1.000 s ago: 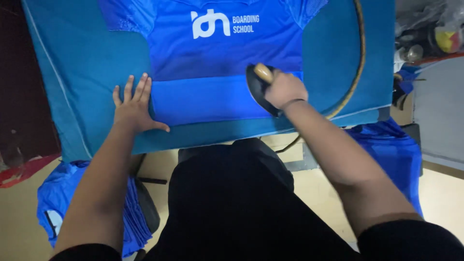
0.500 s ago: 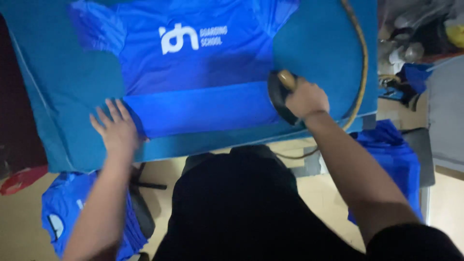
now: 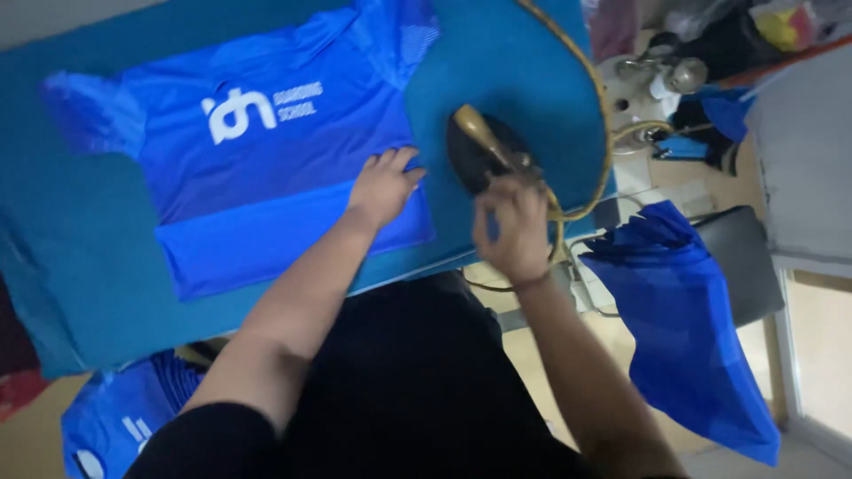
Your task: The recorder is ironing several blue shirts on an ironing board using a heavy iron.
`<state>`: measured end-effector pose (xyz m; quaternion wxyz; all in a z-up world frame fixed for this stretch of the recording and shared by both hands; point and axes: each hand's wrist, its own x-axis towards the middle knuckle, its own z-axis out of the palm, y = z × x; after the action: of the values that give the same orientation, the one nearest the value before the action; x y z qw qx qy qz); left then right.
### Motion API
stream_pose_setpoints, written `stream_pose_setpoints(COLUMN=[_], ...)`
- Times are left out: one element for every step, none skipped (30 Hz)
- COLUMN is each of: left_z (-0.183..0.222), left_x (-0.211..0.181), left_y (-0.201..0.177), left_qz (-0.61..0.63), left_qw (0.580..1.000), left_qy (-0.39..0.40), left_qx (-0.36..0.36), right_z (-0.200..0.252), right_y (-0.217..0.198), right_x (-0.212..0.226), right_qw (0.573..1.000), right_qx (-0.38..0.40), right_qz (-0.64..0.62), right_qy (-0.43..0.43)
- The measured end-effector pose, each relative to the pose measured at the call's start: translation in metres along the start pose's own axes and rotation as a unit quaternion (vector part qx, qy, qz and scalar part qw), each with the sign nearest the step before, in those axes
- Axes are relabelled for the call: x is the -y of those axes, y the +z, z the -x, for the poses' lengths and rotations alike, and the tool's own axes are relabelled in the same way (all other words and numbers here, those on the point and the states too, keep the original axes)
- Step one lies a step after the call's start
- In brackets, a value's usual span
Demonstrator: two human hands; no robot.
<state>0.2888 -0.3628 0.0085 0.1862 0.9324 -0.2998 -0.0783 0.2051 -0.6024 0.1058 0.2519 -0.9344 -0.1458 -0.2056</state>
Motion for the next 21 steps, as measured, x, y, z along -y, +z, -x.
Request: stream_pose_setpoints(left_z=[-0.003,0.002,0.007,0.014,0.019,0.023,0.029,0.032,0.037,0.038,0.044,0.048,0.054,0.052,0.052,0.054,0.06,0.066,0.073,0.084,0.094], left_x=[0.005,0.007,0.009,0.012,0.011,0.012,0.012,0.002,-0.007,-0.014,-0.021,-0.026,-0.029,-0.047,-0.064,-0.079,-0.089,-0.098,-0.107,-0.098,-0.092], left_y=[0.0,-0.003,-0.007,-0.01,-0.018,-0.026,-0.035,-0.051,-0.067,-0.085,-0.091,-0.098,-0.105,-0.129,-0.154,-0.182,-0.208,-0.231,-0.253,-0.266,-0.28], left_qz=[-0.018,-0.018,0.016,0.051,0.052,0.09,0.129,0.13,0.157,0.18,0.178,0.302,0.418,0.416,0.533,0.636,0.632,0.64,0.638,0.633,0.626], left_qw=[1.0,1.0,0.998,0.993,0.993,0.988,0.981,0.981,0.986,0.983,0.983,0.946,0.887,0.889,0.835,0.768,0.773,0.766,0.747,0.747,0.749], left_qy=[0.014,0.019,0.042,0.064,0.067,0.074,0.079,0.08,0.022,-0.035,-0.032,-0.083,-0.13,-0.131,-0.076,-0.018,-0.018,0.015,0.05,0.053,0.048], left_qx=[-0.001,0.005,-0.042,-0.089,-0.082,-0.104,-0.125,-0.12,-0.051,0.013,0.012,0.08,0.148,0.141,0.11,0.073,0.062,-0.061,-0.182,-0.196,-0.212], right_z=[0.022,0.037,0.053,0.07,0.078,0.085,0.092,0.096,0.1,0.1,0.096,0.089,0.082,0.061,0.04,0.017,-0.006,-0.027,-0.047,-0.057,-0.068], right_y=[-0.002,-0.004,-0.006,-0.007,-0.007,-0.006,-0.004,-0.002,0.001,0.005,0.01,0.015,0.021,0.018,0.015,0.012,0.009,0.006,0.004,0.013,0.021], right_x=[0.007,0.013,0.02,0.028,0.032,0.036,0.041,0.045,0.051,0.053,0.062,0.068,0.077,0.091,0.109,0.128,0.151,0.173,0.197,0.205,0.214], right_qw=[0.998,0.998,0.994,0.988,0.988,0.979,0.969,0.968,0.928,0.871,0.872,0.848,0.816,0.818,0.821,0.823,0.824,0.905,0.947,0.946,0.939], right_qx=[0.003,0.002,0.012,0.023,0.022,0.04,0.057,0.056,0.146,0.231,0.228,0.235,0.243,0.244,0.273,0.304,0.306,0.15,-0.013,-0.01,-0.097], right_qz=[-0.061,-0.061,-0.09,-0.119,-0.119,-0.156,-0.193,-0.194,-0.259,-0.319,-0.319,-0.395,-0.468,-0.468,-0.454,-0.441,-0.443,-0.387,-0.322,-0.325,-0.327], right_qy=[0.022,0.029,0.061,0.092,0.1,0.122,0.143,0.148,0.226,0.293,0.292,0.265,0.236,0.229,0.212,0.19,0.177,0.096,0.008,-0.007,0.048])
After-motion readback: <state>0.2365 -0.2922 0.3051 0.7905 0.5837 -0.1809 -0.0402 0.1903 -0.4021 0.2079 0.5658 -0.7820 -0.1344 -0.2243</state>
